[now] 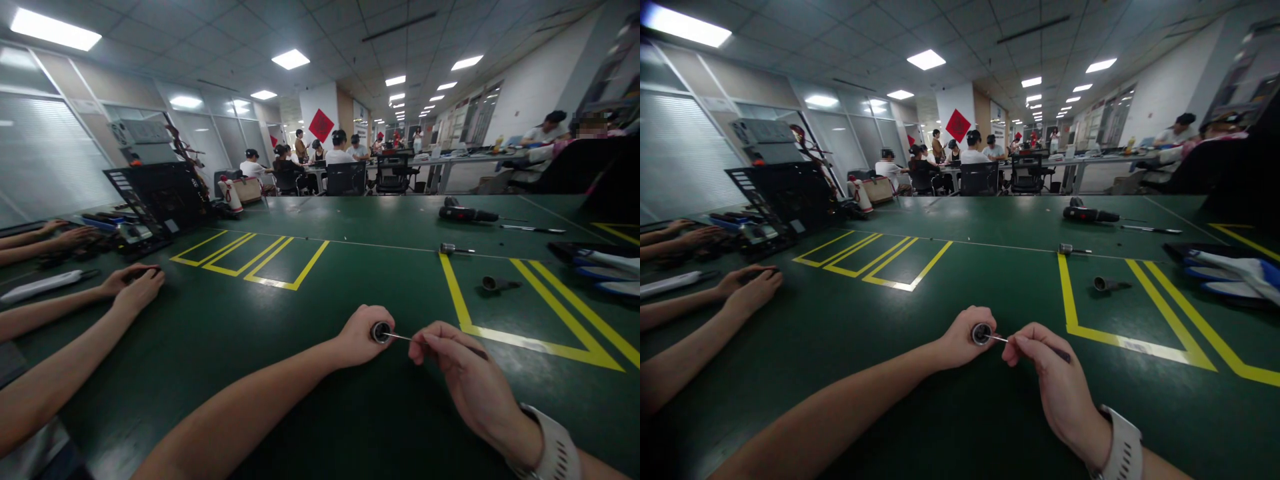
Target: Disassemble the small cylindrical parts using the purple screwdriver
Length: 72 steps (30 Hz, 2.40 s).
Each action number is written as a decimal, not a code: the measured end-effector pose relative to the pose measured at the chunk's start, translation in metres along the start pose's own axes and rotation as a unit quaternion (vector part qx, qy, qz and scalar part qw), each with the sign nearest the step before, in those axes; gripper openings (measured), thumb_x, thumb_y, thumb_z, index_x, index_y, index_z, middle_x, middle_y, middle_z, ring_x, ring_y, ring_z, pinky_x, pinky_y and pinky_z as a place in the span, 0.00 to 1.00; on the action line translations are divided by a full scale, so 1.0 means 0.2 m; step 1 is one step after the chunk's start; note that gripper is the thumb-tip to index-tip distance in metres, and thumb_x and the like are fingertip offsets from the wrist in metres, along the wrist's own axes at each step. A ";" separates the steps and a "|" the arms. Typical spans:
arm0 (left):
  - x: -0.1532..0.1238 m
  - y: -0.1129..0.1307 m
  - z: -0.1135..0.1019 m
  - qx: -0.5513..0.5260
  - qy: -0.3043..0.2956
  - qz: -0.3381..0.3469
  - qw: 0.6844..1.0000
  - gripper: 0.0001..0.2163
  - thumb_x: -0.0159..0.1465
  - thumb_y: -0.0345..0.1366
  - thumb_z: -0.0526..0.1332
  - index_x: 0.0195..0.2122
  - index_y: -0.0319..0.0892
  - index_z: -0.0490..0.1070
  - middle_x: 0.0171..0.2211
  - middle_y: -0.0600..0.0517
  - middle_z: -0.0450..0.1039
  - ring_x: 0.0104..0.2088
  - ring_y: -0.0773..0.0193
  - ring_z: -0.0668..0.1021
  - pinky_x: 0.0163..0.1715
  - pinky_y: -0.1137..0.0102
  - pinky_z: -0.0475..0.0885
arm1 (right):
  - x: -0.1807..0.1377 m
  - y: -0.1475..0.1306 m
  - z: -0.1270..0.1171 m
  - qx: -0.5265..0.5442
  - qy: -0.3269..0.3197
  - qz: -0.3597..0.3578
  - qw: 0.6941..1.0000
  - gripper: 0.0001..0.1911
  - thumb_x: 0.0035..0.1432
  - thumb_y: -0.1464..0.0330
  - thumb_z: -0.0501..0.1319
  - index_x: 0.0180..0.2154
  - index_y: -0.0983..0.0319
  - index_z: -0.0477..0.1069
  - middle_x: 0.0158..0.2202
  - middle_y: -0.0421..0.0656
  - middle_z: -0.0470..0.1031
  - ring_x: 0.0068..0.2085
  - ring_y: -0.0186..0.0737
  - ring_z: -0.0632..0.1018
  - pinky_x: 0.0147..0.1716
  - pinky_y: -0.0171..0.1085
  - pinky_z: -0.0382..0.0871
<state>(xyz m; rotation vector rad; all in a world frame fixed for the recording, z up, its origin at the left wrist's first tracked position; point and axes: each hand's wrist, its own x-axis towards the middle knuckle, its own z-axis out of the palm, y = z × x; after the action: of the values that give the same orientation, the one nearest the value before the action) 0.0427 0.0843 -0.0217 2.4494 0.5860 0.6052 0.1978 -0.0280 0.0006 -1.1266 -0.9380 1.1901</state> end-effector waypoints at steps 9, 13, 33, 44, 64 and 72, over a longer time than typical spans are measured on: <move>0.00 -0.01 0.01 0.026 -0.021 0.018 0.999 0.04 0.58 0.33 0.60 0.29 0.40 0.66 0.29 0.54 0.70 0.33 0.66 0.72 0.38 0.70 0.61 | -0.02 -0.02 0.01 -0.151 -0.026 -0.057 0.987 0.12 0.54 0.62 0.58 0.23 0.60 0.73 0.24 0.42 0.73 0.31 0.43 0.73 0.33 0.41 0.63; 0.00 0.00 0.00 0.024 -0.025 0.012 0.999 0.04 0.57 0.32 0.60 0.29 0.40 0.65 0.29 0.54 0.70 0.33 0.66 0.72 0.38 0.70 0.61 | 0.00 -0.01 0.01 -0.049 -0.015 -0.021 0.998 0.10 0.53 0.64 0.60 0.24 0.62 0.74 0.25 0.43 0.75 0.31 0.42 0.73 0.35 0.41 0.64; 0.00 0.00 0.00 0.046 -0.035 0.020 0.998 0.03 0.58 0.32 0.60 0.30 0.40 0.66 0.30 0.54 0.71 0.33 0.66 0.73 0.38 0.69 0.62 | -0.01 -0.02 0.01 -0.131 -0.019 -0.024 0.991 0.12 0.53 0.62 0.59 0.23 0.61 0.74 0.25 0.42 0.74 0.31 0.43 0.73 0.33 0.41 0.64; 0.01 0.00 0.00 0.024 -0.024 -0.007 0.999 0.04 0.57 0.32 0.61 0.29 0.40 0.66 0.29 0.55 0.70 0.32 0.67 0.72 0.39 0.70 0.62 | -0.01 -0.02 0.03 0.047 0.013 0.037 0.998 0.09 0.48 0.62 0.64 0.24 0.62 0.75 0.25 0.44 0.76 0.31 0.43 0.74 0.34 0.42 0.66; 0.00 -0.01 0.01 0.029 -0.011 0.015 0.999 0.04 0.58 0.33 0.61 0.29 0.40 0.65 0.29 0.55 0.69 0.31 0.67 0.72 0.37 0.70 0.61 | 0.00 -0.02 0.02 0.031 0.011 0.042 0.999 0.09 0.49 0.64 0.62 0.23 0.62 0.75 0.25 0.43 0.75 0.31 0.43 0.73 0.34 0.42 0.66; 0.00 0.00 0.01 0.019 0.004 -0.004 1.000 0.05 0.58 0.34 0.60 0.28 0.40 0.65 0.28 0.55 0.69 0.31 0.67 0.72 0.37 0.70 0.61 | -0.01 0.00 0.01 -0.075 -0.005 -0.018 0.997 0.11 0.53 0.61 0.60 0.25 0.60 0.74 0.26 0.42 0.74 0.33 0.43 0.73 0.35 0.41 0.64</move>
<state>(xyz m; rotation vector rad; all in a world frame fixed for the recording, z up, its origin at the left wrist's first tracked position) 0.0444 0.0838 -0.0232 2.4800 0.6142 0.6063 0.1959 -0.0301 0.0012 -1.2177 -1.0658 1.1112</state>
